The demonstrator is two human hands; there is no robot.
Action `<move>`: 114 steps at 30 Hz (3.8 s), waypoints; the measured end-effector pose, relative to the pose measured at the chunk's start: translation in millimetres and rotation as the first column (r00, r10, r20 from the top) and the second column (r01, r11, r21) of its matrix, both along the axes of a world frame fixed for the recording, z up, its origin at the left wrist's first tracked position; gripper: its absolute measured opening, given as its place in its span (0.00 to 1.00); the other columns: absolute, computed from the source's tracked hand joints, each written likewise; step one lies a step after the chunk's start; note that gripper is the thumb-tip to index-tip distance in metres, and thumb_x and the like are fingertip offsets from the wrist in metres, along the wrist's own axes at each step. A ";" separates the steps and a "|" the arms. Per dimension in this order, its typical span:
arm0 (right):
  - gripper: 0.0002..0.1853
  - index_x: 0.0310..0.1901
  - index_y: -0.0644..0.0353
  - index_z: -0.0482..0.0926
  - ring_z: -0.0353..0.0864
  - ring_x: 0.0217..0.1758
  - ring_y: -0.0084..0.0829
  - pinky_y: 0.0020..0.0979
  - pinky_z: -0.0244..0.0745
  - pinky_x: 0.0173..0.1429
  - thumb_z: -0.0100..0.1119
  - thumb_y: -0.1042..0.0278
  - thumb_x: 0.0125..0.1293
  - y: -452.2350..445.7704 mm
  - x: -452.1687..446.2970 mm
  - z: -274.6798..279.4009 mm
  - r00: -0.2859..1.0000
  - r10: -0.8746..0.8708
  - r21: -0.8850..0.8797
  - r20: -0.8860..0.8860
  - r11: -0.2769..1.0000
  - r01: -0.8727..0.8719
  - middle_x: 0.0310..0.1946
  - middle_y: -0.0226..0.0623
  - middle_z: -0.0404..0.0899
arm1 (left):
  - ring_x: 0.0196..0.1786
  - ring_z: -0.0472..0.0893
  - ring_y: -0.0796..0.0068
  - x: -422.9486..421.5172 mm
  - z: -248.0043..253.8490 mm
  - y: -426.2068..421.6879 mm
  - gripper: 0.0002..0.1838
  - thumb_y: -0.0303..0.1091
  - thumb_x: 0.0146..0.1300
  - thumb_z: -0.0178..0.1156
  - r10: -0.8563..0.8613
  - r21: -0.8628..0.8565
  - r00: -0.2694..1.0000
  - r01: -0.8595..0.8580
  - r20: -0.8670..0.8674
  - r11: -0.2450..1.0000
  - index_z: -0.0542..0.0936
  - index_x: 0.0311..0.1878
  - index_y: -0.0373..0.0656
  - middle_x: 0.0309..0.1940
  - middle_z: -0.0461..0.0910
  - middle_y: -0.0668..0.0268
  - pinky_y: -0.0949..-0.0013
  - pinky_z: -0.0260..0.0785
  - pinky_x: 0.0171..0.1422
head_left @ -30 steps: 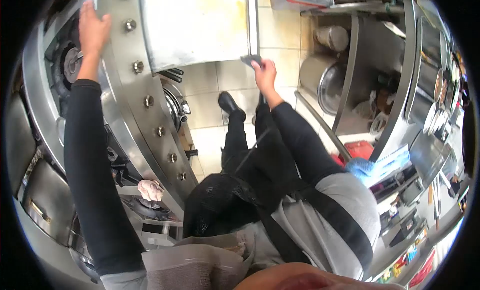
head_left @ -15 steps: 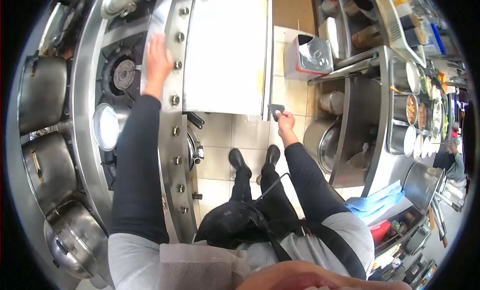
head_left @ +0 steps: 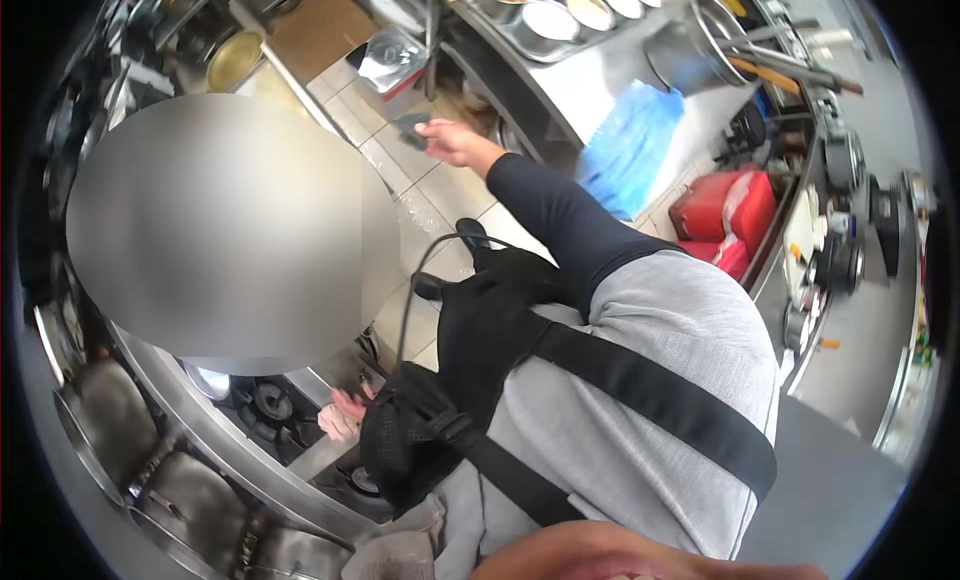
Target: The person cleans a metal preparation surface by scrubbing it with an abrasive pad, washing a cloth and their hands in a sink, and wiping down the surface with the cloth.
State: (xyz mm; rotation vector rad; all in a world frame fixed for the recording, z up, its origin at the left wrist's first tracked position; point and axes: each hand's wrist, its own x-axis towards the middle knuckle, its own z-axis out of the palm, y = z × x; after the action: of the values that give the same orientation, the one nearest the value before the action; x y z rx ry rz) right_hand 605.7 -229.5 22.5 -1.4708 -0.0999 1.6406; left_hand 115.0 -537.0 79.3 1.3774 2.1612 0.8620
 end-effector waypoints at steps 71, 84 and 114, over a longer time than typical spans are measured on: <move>0.30 0.63 0.59 0.74 0.79 0.56 0.28 0.32 0.78 0.55 0.71 0.53 0.63 -727.2 -845.1 270.9 -0.496 0.748 0.477 0.441 -0.663 -0.577 0.53 0.35 0.80 | 0.79 0.58 0.59 -550.5 166.1 -920.2 0.33 0.47 0.77 0.43 0.500 0.053 0.142 -0.981 0.854 0.189 0.55 0.79 0.41 0.77 0.58 0.54 0.55 0.52 0.82; 0.18 0.51 0.59 0.81 0.79 0.39 0.27 0.36 0.83 0.41 0.65 0.57 0.65 -1027.6 -1141.2 152.4 -0.624 0.251 0.220 0.740 -0.967 -0.129 0.44 0.31 0.82 | 0.75 0.61 0.63 -721.8 152.2 -980.3 0.42 0.58 0.69 0.55 0.204 -0.186 -0.104 -0.876 0.974 0.446 0.54 0.78 0.46 0.75 0.63 0.59 0.47 0.48 0.78; 0.31 0.58 0.48 0.81 0.84 0.51 0.41 0.41 0.78 0.56 0.70 0.42 0.54 -1140.9 -1216.2 182.8 0.021 0.033 0.037 0.999 -0.965 -0.260 0.47 0.41 0.85 | 0.69 0.72 0.63 -662.0 162.7 -943.8 0.22 0.38 0.77 0.48 0.052 0.373 0.549 -0.632 0.834 0.679 0.70 0.68 0.36 0.66 0.74 0.56 0.61 0.58 0.77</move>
State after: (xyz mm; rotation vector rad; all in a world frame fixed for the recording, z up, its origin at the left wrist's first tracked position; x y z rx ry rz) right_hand -610.6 -1370.4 205.3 0.7240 -2.8940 0.9628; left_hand -546.9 -1480.8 242.0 0.4860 1.4508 2.0865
